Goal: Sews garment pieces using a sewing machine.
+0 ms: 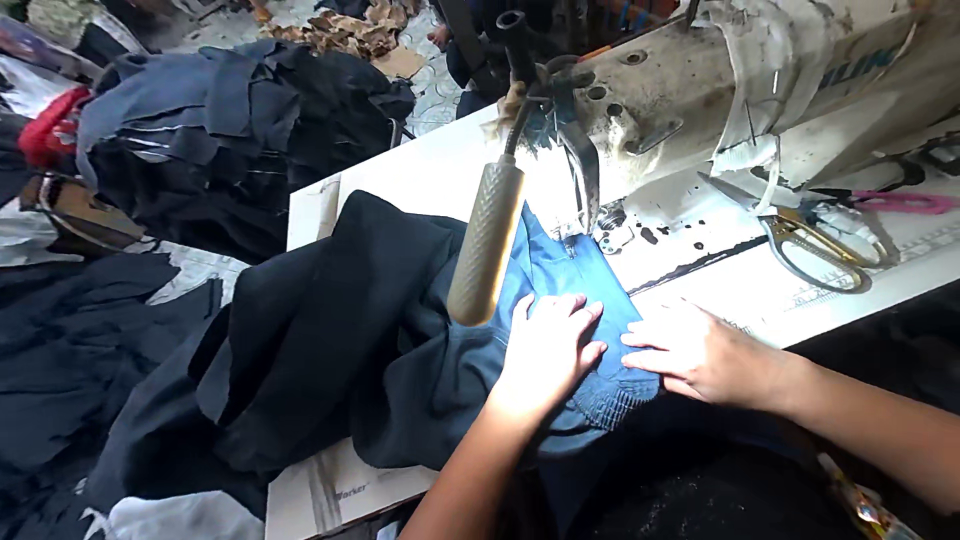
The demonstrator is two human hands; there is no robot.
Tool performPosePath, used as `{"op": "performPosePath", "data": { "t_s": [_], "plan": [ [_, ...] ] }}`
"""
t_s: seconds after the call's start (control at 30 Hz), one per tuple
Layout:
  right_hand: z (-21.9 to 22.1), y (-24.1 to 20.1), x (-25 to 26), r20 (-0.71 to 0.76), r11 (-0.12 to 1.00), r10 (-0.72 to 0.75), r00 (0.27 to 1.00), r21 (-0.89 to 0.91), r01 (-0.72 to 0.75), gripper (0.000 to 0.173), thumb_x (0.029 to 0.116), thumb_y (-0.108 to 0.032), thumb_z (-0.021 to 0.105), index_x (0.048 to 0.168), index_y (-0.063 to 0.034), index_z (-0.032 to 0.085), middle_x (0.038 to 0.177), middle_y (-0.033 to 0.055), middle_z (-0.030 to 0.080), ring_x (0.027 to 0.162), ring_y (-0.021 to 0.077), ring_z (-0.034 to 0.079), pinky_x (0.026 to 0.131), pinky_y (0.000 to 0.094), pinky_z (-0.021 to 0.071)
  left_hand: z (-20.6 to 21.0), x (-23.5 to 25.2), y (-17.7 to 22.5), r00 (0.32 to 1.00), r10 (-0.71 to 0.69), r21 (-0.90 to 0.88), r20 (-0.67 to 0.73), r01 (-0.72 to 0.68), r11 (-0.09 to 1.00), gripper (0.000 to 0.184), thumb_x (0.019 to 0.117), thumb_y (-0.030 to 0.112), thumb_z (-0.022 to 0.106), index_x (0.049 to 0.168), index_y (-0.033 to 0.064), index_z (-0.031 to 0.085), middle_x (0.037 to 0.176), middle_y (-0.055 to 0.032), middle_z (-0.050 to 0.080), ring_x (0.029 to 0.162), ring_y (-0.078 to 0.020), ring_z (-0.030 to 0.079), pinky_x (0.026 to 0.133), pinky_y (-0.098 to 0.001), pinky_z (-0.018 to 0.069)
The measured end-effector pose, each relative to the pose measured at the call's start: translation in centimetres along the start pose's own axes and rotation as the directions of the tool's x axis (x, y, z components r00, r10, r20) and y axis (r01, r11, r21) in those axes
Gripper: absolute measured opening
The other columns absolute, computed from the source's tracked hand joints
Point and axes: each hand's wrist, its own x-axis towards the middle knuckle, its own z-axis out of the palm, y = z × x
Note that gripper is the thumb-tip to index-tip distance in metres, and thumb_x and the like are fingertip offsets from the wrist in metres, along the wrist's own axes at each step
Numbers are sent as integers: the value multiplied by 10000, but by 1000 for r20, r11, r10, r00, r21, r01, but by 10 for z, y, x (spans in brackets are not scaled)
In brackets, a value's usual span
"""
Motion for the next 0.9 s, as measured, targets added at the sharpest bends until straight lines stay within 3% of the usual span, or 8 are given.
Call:
{"op": "performPosePath", "data": {
  "t_s": [0.17,0.27,0.47,0.6,0.67,0.77,0.83,0.9],
  "plan": [
    [3,11,15,-16,1000,-20,1000,-21,20,301,962,-164,490,1012,-112,782,1043,112,767,939,295,736,825,469,569,-9,13,-14,1000,2,-5,30,-2,1000,436,966,391,659,1355,196,690,1386,-96,648,1274,-334,597,1110,-629,324],
    [0,17,26,40,999,21,999,28,-22,299,944,-143,498,1021,-72,778,1057,154,763,980,341,744,835,579,555,-12,22,-26,1000,19,-37,11,-18,999,435,969,379,667,1346,164,695,1377,-123,648,1266,-355,586,1087,-608,335],
    [-1,39,45,143,996,70,987,44,-77,323,961,-164,497,1068,-76,788,1118,142,756,1071,354,709,981,610,476,-11,40,-44,995,19,-78,-96,-27,997,397,922,361,731,1191,69,740,1306,-142,679,1250,-318,613,1076,-624,343],
    [0,46,50,134,998,58,989,16,-61,341,969,-190,480,1050,-93,797,1109,116,763,1052,321,708,1009,571,453,0,48,-61,997,-71,-98,-40,67,993,485,921,516,692,1222,138,723,1339,-82,653,1321,-270,553,1184,-588,242],
    [1,47,49,123,998,61,990,12,-63,350,971,-202,476,1052,-105,803,1113,113,765,1071,326,707,1036,581,438,-2,52,-60,996,-91,-76,-22,89,993,504,902,528,712,1224,141,719,1313,-93,653,1302,-281,557,1166,-592,275],
    [3,40,45,112,996,84,990,14,-86,342,949,-196,496,1067,-98,802,1132,150,754,1083,372,699,1003,629,436,-9,47,-49,998,-22,-25,-52,21,999,418,935,423,717,1221,119,719,1271,-115,671,1264,-318,580,1120,-633,313],
    [4,30,37,136,994,106,985,-6,-106,360,937,-180,494,1142,-94,777,1208,160,729,1146,383,678,997,638,454,-2,32,-39,960,173,29,-220,-171,985,161,950,215,681,1036,107,766,1060,-111,732,1105,-313,677,1106,-673,343],
    [10,19,24,76,997,74,994,-28,-72,333,962,-189,490,1124,-77,760,1215,162,723,1137,364,689,943,609,503,-3,11,-22,936,288,1,-205,-294,956,221,1013,108,551,1014,81,771,939,-108,738,1002,-280,717,1154,-637,318]
  ]
}}
